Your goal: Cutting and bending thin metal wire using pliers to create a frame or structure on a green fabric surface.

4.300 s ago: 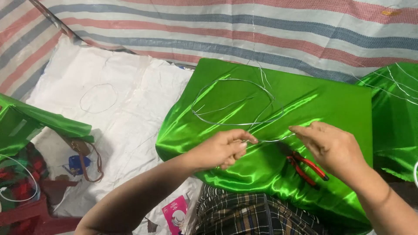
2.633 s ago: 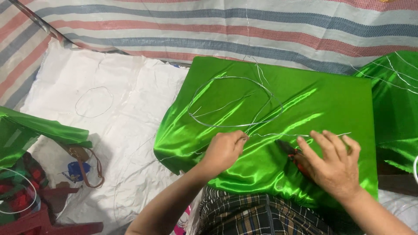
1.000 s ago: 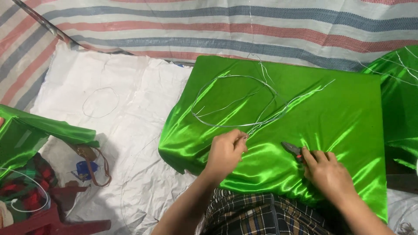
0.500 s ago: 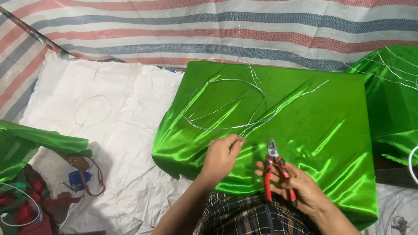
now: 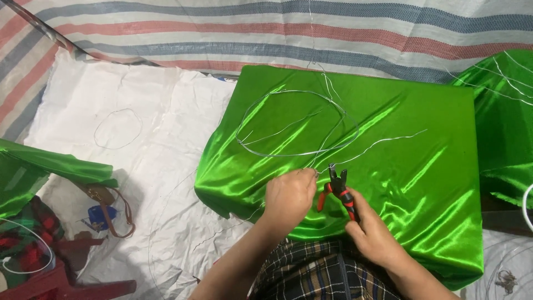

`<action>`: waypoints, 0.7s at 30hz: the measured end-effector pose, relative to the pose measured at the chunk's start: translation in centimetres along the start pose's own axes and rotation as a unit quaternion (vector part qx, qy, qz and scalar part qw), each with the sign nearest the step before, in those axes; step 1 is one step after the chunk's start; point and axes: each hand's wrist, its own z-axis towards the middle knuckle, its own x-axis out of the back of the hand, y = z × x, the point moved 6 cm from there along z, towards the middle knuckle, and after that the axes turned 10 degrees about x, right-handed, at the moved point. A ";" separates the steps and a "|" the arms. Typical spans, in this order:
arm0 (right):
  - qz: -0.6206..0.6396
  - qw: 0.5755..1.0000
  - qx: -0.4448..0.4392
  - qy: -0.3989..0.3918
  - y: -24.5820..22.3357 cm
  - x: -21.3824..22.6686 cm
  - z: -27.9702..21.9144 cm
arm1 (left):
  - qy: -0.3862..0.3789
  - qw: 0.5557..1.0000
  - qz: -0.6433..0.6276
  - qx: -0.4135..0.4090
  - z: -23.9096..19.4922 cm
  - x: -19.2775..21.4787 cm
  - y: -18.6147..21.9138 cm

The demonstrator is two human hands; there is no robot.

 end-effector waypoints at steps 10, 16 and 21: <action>0.074 0.995 0.060 0.002 3.2 -0.3 -0.2 | 0.021 0.999 0.015 -0.034 -0.7 2.3 2.1; 0.096 0.995 0.024 0.005 0.4 -0.3 -0.2 | 0.051 0.996 0.038 -0.069 -1.1 1.8 2.6; -0.035 0.998 -0.043 -0.037 1.1 -0.7 -0.2 | -0.002 1.000 0.006 0.004 -1.4 -0.4 1.3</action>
